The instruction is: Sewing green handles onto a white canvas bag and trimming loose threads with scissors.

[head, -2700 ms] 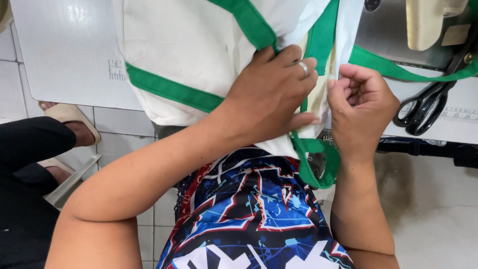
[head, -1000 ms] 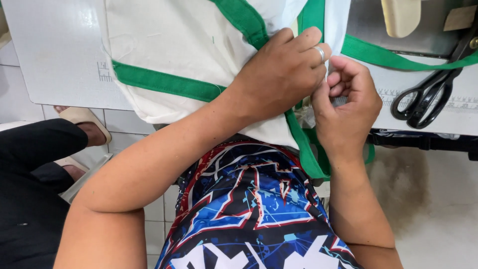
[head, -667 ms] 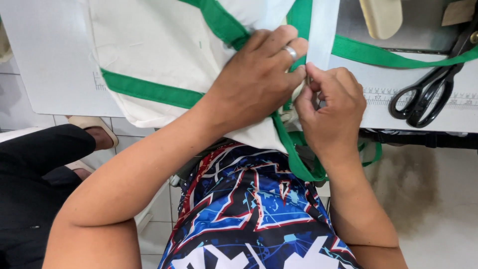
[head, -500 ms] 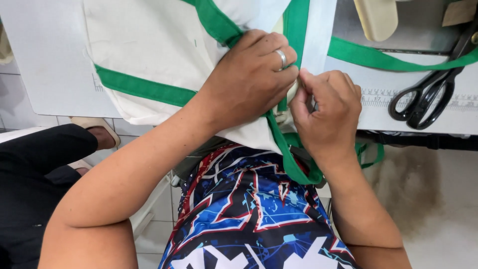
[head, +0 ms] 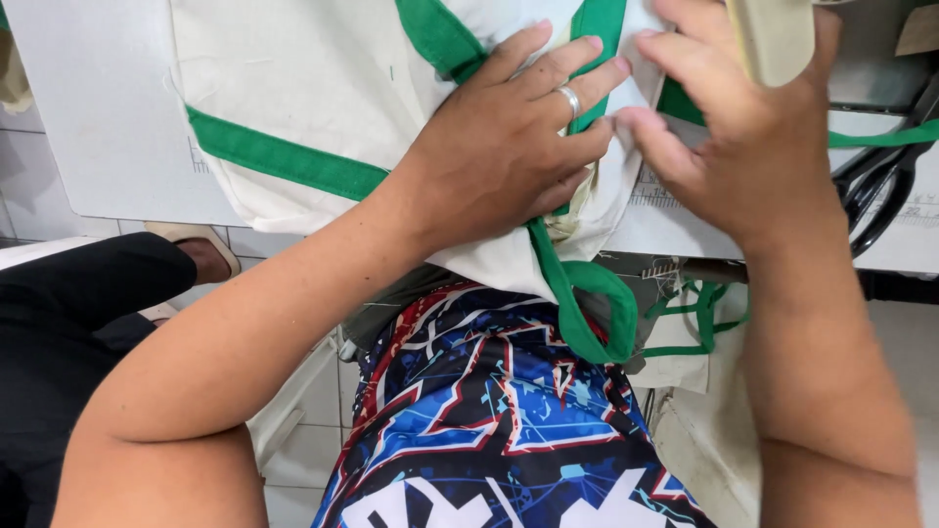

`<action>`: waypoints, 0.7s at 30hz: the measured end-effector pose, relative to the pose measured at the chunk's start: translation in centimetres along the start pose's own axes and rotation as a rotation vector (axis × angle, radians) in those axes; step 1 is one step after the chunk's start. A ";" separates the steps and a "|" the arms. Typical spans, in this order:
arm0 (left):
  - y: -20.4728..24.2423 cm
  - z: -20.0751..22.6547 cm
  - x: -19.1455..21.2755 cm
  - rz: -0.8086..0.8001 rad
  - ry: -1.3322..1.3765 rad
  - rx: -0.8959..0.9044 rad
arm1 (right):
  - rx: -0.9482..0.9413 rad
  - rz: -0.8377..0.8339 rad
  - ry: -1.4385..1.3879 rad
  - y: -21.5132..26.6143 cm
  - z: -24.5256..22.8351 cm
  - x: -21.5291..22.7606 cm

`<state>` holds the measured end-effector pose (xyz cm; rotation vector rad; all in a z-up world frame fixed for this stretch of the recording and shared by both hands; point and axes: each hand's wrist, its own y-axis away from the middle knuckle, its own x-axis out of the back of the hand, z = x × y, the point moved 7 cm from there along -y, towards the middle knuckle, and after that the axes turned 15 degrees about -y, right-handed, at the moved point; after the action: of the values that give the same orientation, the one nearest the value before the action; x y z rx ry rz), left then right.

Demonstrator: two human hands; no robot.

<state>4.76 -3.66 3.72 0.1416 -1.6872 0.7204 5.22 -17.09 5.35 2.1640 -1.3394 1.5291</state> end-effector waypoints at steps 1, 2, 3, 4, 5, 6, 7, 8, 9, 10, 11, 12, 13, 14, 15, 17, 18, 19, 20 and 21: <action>0.0 -0.1 -0.1 0.003 0.001 -0.002 | -0.001 0.000 0.003 -0.1 0.6 -0.2; -0.1 -0.1 -0.1 0.009 -0.006 -0.004 | 0.043 -0.016 -0.031 -0.2 0.8 -0.6; 0.0 -0.2 -0.2 0.010 -0.013 -0.001 | 0.088 -0.035 -0.072 -0.3 1.1 -1.0; -0.4 -0.4 -0.4 0.008 -0.012 0.002 | 0.088 -0.038 -0.075 -0.3 1.3 -0.8; -0.3 -0.6 -0.5 0.003 0.039 0.009 | 0.063 -0.059 -0.087 -0.3 1.3 -1.0; -0.3 -0.8 -0.6 -0.001 0.091 0.017 | 0.038 -0.081 -0.100 -0.2 1.3 -1.1; -0.5 -0.8 -0.6 0.000 0.092 0.010 | 0.034 -0.077 -0.096 -0.1 1.5 -1.2; -0.7 -0.8 -0.9 -0.015 0.074 0.007 | 0.024 -0.069 -0.114 0.0 1.8 -1.1; -0.8 -0.9 -1.0 -0.031 0.056 0.007 | 0.017 -0.064 -0.133 -0.1 2.1 -1.1; -1.1 -1.1 -1.1 -0.029 0.057 0.004 | 0.015 -0.062 -0.131 0.1 2.3 -1.1; -1.2 -1.1 -0.8 0.002 0.033 0.004 | 0.005 -0.061 -0.141 0.2 2.4 -1.2; -1.3 -1.2 -0.5 0.032 0.008 0.005 | -0.004 -0.061 -0.150 0.4 2.5 -1.3; -1.4 -1.3 -0.4 0.032 0.010 0.005 | -0.006 -0.061 -0.150 0.4 2.7 -1.3; -1.5 -1.5 -0.4 0.005 -0.043 0.021 | 0.002 -0.062 -0.120 0.4 2.8 -1.3; -1.6 -1.5 -0.6 -0.023 -0.094 0.038 | 0.009 -0.064 -0.090 0.6 3.0 -1.4; -1.7 -1.7 -1.0 -0.033 -0.075 0.045 | 0.034 -0.065 -0.066 0.6 3.3 -1.3; -1.8 -1.9 -1.1 -0.044 -0.060 0.051 | 0.060 -0.064 -0.043 0.6 3.4 -1.3; -1.9 -2.0 -1.2 -0.045 -0.060 0.051 | 0.061 -0.064 -0.044 0.6 3.4 -1.2; -1.9 -2.0 -1.3 -0.044 -0.053 0.058 | 0.079 -0.058 -0.050 0.7 3.4 -1.1; -2.0 -2.1 -1.5 -0.043 -0.046 0.063 | 0.096 -0.053 -0.055 0.7 3.4 -1.0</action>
<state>7.87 -4.51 3.28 0.2401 -1.7006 0.7436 6.90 -18.88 2.71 2.2953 -1.2381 1.5559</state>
